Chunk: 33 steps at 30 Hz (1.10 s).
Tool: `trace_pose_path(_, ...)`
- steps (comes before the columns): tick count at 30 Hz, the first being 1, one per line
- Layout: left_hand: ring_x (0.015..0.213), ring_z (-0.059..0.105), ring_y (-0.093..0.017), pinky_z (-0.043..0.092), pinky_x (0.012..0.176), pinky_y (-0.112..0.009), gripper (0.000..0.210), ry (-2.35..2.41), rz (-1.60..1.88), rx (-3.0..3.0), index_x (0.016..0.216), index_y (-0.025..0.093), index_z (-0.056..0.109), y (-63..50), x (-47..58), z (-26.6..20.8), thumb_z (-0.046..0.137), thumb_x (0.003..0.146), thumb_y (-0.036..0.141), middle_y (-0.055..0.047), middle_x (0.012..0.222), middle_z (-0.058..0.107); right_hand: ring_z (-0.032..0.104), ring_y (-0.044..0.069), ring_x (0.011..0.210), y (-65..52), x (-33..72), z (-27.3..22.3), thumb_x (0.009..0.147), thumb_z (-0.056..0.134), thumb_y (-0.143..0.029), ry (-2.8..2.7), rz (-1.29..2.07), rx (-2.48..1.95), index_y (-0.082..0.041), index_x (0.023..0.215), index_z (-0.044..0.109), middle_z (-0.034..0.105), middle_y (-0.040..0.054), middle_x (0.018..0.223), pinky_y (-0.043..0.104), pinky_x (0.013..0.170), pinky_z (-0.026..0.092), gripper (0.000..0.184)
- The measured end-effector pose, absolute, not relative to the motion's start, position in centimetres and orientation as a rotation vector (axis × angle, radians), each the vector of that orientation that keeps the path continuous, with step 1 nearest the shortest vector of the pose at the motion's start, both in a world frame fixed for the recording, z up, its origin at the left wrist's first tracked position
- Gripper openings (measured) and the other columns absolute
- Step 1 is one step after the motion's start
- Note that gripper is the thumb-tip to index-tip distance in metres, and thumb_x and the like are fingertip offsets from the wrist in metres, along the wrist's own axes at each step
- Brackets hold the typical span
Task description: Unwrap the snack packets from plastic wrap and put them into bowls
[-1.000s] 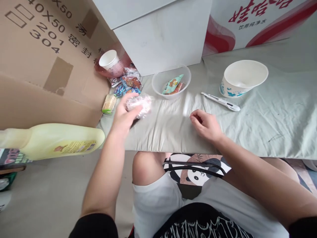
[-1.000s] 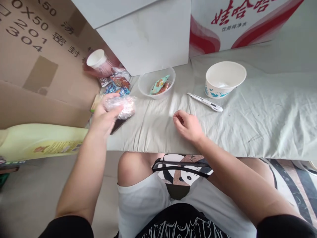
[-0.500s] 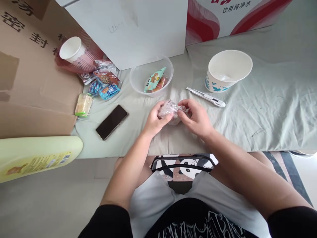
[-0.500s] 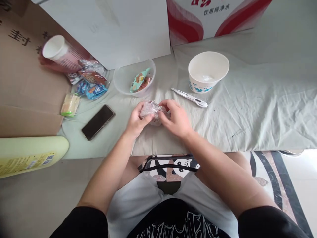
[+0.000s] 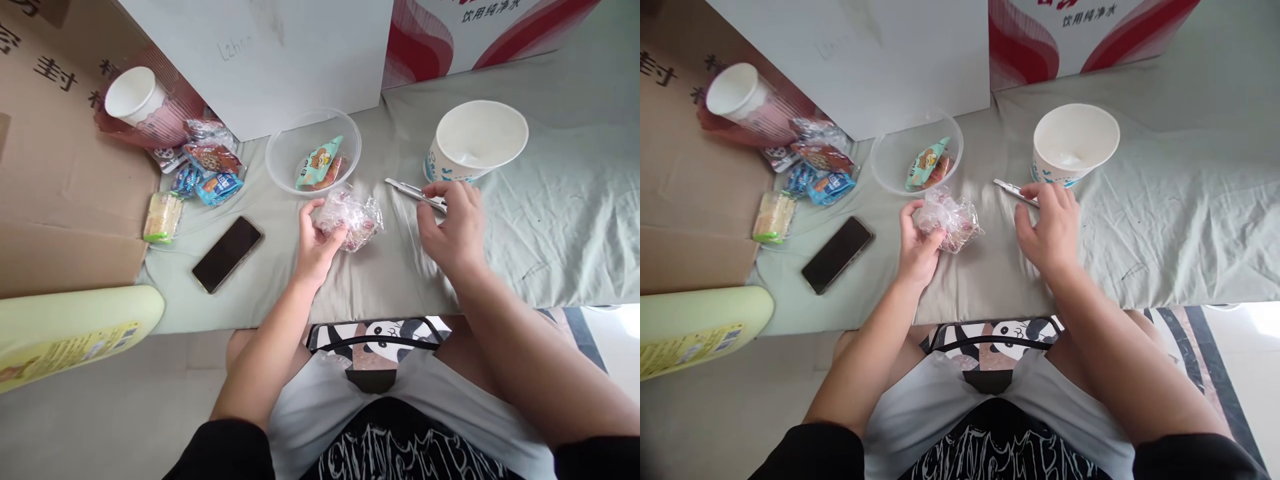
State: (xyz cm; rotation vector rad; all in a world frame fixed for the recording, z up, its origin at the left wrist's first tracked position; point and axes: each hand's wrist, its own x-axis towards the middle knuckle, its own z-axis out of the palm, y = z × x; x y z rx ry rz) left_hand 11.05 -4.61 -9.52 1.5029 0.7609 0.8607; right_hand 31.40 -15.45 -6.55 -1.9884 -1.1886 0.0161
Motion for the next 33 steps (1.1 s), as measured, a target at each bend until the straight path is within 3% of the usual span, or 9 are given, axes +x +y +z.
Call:
trace_pose_path(5, 0.115, 0.068, -0.021, 0.058, 0.097, -0.038, 0.061, 0.794, 0.895, 1.519, 0.137, 0.039, 0.04, -4.6, 11.4, -9.6, 0.067, 0.09, 0.067, -0.006, 0.13, 0.063, 0.058, 0.039, 0.115, -16.4, 33.1, -8.4, 0.086, 0.061, -0.03, -1.271, -0.009, -2.163, -0.027, 0.114, 0.064, 0.067, 0.0148, 0.122, 0.062, 0.1, 0.043, 0.028)
trace_pose_path(8, 0.114, 0.068, -0.021, 0.057, 0.098, -0.037, 0.058, 0.772, 0.869, 1.512, 0.132, 0.036, 0.045, -4.7, 11.5, -9.5, 0.069, 0.088, 0.066, -0.007, 0.13, 0.063, 0.059, 0.039, 0.111, -16.6, 33.2, -8.9, 0.087, 0.059, -0.027, -1.287, 0.03, -2.187, -0.025, 0.114, 0.065, 0.068, 0.0155, 0.115, 0.062, 0.097, 0.046, 0.028)
trace_pose_path(11, 0.114, 0.067, -0.022, 0.057, 0.097, -0.036, 0.058, 0.73, 0.802, 1.523, 0.126, 0.032, 0.051, -4.7, 11.4, -9.0, 0.073, 0.085, 0.067, -0.007, 0.129, 0.064, 0.062, 0.036, 0.102, -16.6, 33.3, -8.7, 0.086, 0.056, -0.024, -1.308, 0.073, -2.152, -0.024, 0.117, 0.066, 0.07, 0.0141, 0.106, 0.057, 0.092, 0.05, 0.032)
trace_pose_path(18, 0.109, 0.068, -0.022, 0.056, 0.094, -0.035, 0.064, 0.753, 0.787, 1.598, 0.125, 0.03, 0.054, -4.8, 11.6, -8.6, 0.07, 0.083, 0.074, -0.009, 0.128, 0.064, 0.066, 0.028, 0.096, -16.6, 32.5, -6.8, 0.088, 0.055, -0.025, -1.234, 0.108, -1.928, -0.025, 0.123, 0.064, 0.064, 0.0123, 0.106, 0.046, 0.082, 0.057, 0.037)
trace_pose_path(24, 0.116, 0.067, -0.025, 0.056, 0.094, -0.036, 0.051, 0.798, 0.863, 1.789, 0.13, 0.03, 0.06, -5.2, 11.9, -9.4, 0.068, 0.091, 0.063, -0.01, 0.129, 0.065, 0.066, 0.014, 0.065, -17.6, 29.5, -5.5, 0.096, 0.051, -0.026, -1.177, 0.568, -1.541, -0.028, 0.128, 0.045, 0.065, 0.0093, 0.124, 0.035, 0.062, 0.056, 0.033)
trace_pose_path(33, 0.115, 0.066, -0.024, 0.057, 0.089, -0.034, 0.039, 0.762, 0.886, 1.962, 0.128, 0.029, 0.063, -5.5, 11.9, -9.3, 0.057, 0.1, 0.054, -0.01, 0.126, 0.065, 0.072, 0.018, 0.067, -16.7, 28.2, -5.5, 0.097, 0.05, -0.032, -1.216, 0.869, -1.573, -0.027, 0.13, 0.043, 0.071, 0.0103, 0.131, 0.042, 0.075, 0.06, 0.034)
